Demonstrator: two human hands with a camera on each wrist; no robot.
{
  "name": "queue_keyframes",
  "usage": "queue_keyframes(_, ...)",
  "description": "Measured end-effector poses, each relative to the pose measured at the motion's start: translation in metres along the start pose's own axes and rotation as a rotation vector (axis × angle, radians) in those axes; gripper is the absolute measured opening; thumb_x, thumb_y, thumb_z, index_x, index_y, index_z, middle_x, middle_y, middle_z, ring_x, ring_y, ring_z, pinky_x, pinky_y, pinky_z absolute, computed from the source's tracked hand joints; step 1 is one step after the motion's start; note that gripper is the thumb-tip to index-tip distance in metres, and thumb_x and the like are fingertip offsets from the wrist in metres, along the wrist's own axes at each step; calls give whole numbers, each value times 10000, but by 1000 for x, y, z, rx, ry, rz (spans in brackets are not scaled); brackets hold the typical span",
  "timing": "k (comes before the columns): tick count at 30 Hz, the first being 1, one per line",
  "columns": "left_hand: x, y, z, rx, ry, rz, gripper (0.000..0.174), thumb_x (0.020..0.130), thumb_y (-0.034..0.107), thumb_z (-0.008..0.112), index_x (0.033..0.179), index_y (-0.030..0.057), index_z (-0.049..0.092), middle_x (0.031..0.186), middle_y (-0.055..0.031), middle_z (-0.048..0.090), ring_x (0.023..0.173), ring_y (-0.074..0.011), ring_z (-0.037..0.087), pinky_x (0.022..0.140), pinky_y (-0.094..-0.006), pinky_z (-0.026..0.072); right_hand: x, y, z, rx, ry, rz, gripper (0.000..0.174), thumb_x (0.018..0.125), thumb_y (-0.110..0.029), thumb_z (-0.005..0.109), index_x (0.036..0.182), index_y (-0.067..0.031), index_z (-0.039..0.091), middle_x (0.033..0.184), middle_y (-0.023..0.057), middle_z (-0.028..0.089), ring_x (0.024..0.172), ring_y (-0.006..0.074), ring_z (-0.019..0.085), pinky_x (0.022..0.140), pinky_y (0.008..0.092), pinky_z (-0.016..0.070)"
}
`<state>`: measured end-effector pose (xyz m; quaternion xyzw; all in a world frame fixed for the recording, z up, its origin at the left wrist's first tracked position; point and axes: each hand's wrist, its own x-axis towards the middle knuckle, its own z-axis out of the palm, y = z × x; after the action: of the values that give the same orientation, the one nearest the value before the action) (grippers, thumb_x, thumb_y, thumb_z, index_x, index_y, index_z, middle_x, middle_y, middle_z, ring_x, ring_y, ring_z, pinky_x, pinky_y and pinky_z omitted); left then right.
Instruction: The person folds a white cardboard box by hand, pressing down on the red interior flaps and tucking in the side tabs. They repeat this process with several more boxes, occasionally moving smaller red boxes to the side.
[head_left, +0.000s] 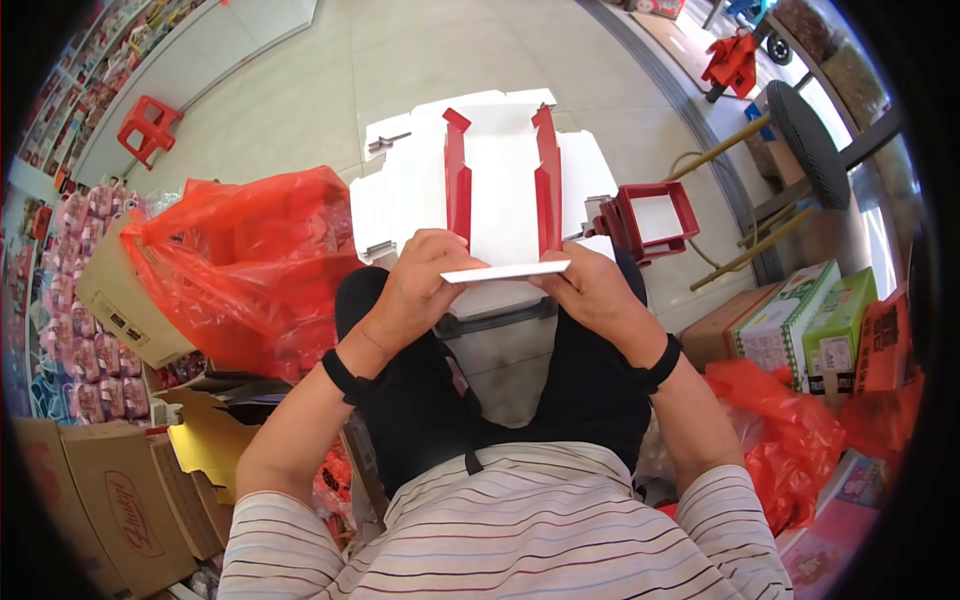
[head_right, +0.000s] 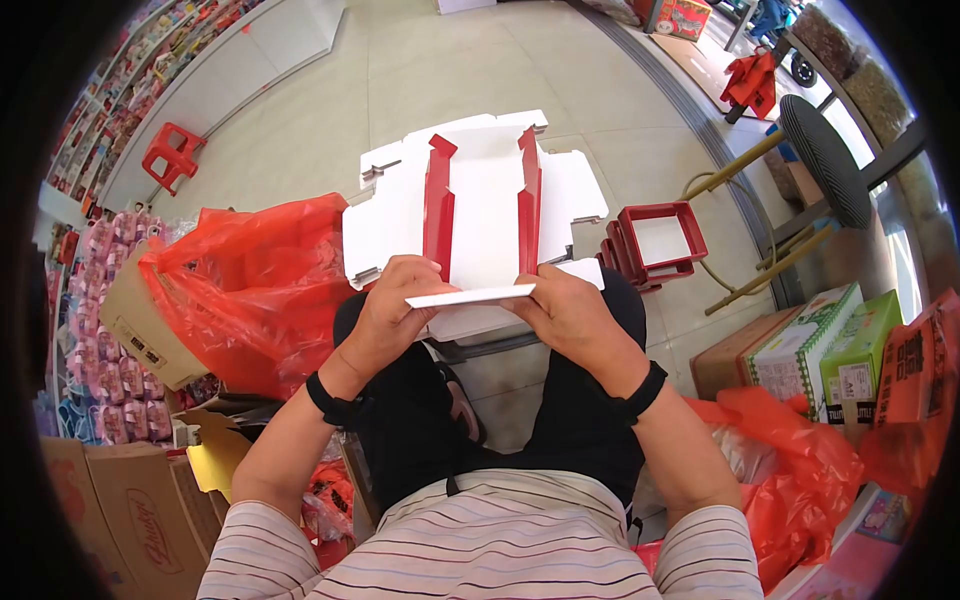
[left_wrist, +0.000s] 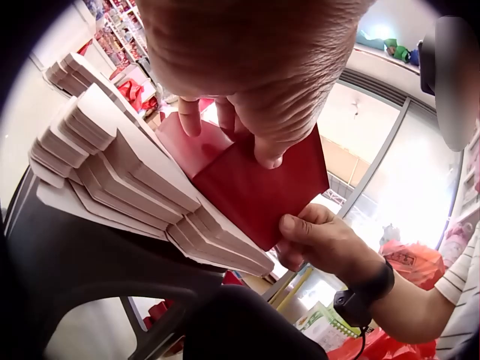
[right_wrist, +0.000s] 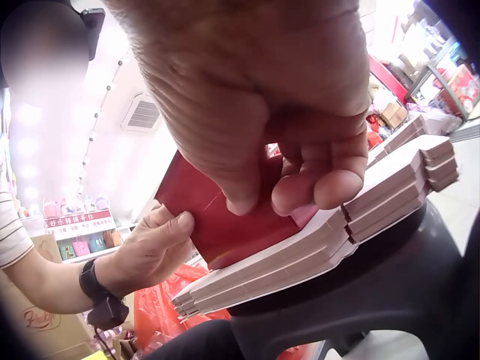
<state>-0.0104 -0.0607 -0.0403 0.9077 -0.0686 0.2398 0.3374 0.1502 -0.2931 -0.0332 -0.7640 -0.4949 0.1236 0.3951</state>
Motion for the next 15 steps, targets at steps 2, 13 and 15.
queue_keyframes(2,1,-1,4,-5,32,-26,205,942,51,760,1146,47,739,1116,-80,695,1139,-307,636,981,-406,529,0,-3,1,-31,24,39,237,1026,-257,699,982,-24,689,853,177,648,811,402,668,720,460,537)
queue_keyframes(13,10,23,11,19,61,-365,624,959,100,776,1510,66,484,1390,-158,587,1270,-279,620,1070,-383,508,8,-16,-1,40,69,257,589,993,-427,734,1359,-7,543,845,225,725,796,408,730,714,457,566)
queue_keyframes(15,14,26,10,87,87,-282,633,929,96,795,1495,89,513,1375,-150,587,1296,-308,592,1088,-408,495,8,-19,-3,-57,73,235,627,981,-405,749,1418,-15,524,947,240,742,842,414,740,743,464,578)
